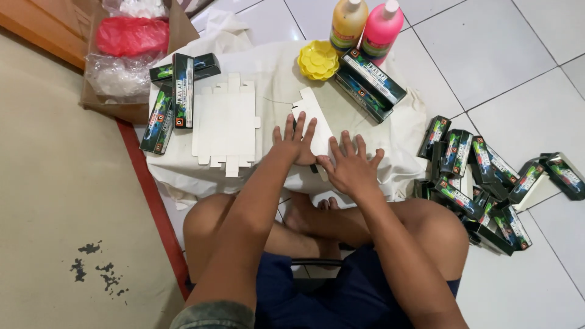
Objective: Folding cardboard inserts and packaging product boxes into them.
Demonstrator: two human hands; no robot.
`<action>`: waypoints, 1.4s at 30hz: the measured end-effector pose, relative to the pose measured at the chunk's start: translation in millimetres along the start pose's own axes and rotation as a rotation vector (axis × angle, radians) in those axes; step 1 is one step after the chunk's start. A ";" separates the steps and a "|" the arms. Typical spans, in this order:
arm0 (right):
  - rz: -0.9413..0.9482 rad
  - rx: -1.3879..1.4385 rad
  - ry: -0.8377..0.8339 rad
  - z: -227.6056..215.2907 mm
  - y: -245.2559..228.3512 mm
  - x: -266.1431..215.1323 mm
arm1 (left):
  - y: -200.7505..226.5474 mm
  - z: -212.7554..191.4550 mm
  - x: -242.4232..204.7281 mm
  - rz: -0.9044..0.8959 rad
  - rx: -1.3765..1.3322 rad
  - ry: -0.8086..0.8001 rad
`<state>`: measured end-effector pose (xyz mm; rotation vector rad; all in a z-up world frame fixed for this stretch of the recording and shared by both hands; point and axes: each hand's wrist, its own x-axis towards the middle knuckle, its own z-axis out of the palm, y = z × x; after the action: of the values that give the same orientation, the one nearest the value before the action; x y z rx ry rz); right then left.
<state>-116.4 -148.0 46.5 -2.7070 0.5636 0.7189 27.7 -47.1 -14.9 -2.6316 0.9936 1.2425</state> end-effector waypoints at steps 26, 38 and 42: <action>0.075 0.091 0.300 5.0 -21.5 59.6 | -8.4 6.7 -4.7 0.073 0.083 0.096; 0.009 0.023 0.248 18.7 -11.3 44.6 | -11.7 11.7 7.5 0.049 0.060 0.096; 0.058 -0.019 0.074 3.3 -7.6 9.8 | -5.1 1.4 -6.0 0.051 0.015 0.062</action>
<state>-106.7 -143.0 39.9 -2.7545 0.6593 0.6431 26.9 -39.5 -12.6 -2.6646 1.0821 1.1649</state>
